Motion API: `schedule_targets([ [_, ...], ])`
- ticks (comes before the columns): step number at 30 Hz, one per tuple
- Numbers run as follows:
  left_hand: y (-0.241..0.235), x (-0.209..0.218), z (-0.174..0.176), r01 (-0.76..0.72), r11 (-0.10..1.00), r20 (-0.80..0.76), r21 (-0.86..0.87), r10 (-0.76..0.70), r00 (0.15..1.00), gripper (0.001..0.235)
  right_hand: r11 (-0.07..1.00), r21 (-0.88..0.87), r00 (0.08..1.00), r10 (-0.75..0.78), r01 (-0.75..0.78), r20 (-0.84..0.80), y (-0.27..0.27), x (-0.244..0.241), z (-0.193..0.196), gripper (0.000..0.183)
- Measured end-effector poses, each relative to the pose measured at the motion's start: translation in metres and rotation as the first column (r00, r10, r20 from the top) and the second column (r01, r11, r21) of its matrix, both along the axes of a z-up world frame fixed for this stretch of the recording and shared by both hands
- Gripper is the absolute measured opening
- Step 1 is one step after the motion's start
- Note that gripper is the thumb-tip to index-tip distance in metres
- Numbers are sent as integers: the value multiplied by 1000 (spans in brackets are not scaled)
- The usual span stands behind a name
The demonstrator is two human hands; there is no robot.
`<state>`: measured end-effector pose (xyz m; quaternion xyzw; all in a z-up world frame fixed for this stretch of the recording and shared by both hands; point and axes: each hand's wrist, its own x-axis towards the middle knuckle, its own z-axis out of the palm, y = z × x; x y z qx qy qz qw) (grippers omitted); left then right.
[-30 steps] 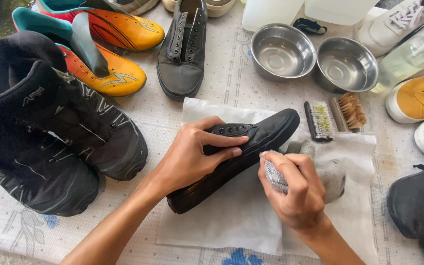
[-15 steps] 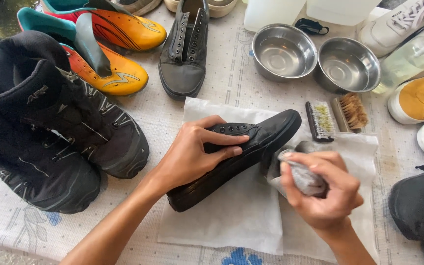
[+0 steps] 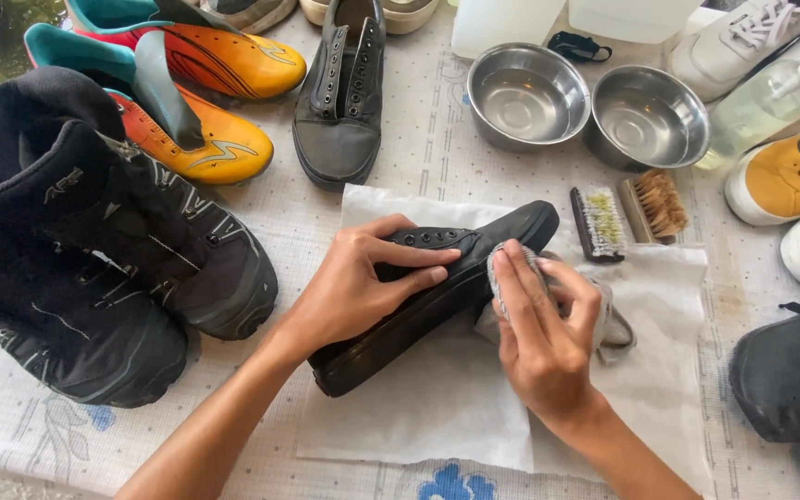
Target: The person scrubs a black shoe with a brush and wipes it with a cloth. They rotate the shoe to clean the sole and sides, then wipe the upper again. The shoe is handled one at a time on a table with other shoes and cleaning supplies nearby.
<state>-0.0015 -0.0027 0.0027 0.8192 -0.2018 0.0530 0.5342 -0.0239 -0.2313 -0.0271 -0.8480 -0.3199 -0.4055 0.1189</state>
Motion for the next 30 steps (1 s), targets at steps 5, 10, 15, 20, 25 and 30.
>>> schedule_targets([
  [5,4,2,-2,-29,1000,-39,-10,29,999,26,973,-174,983,167,-152,74,12,-6,-5,30],
  [10,6,3,-4,-44,999,-37,-17,43,998,26,888,-257,921,389,-381,-23,14,-13,7,28],
  [15,5,3,-4,-37,999,-67,24,38,997,26,808,-95,813,578,-582,-71,-2,-10,-3,34],
  [20,5,3,-3,-43,999,-69,5,43,997,26,955,200,975,224,-220,3,-3,-3,-21,37],
  [25,6,3,-8,-33,999,-64,-8,33,997,25,987,82,985,146,-139,-90,18,-21,-25,49],
  [30,2,-2,3,-17,999,-86,-32,14,996,25,802,-257,836,547,-539,-44,38,-39,27,26],
])
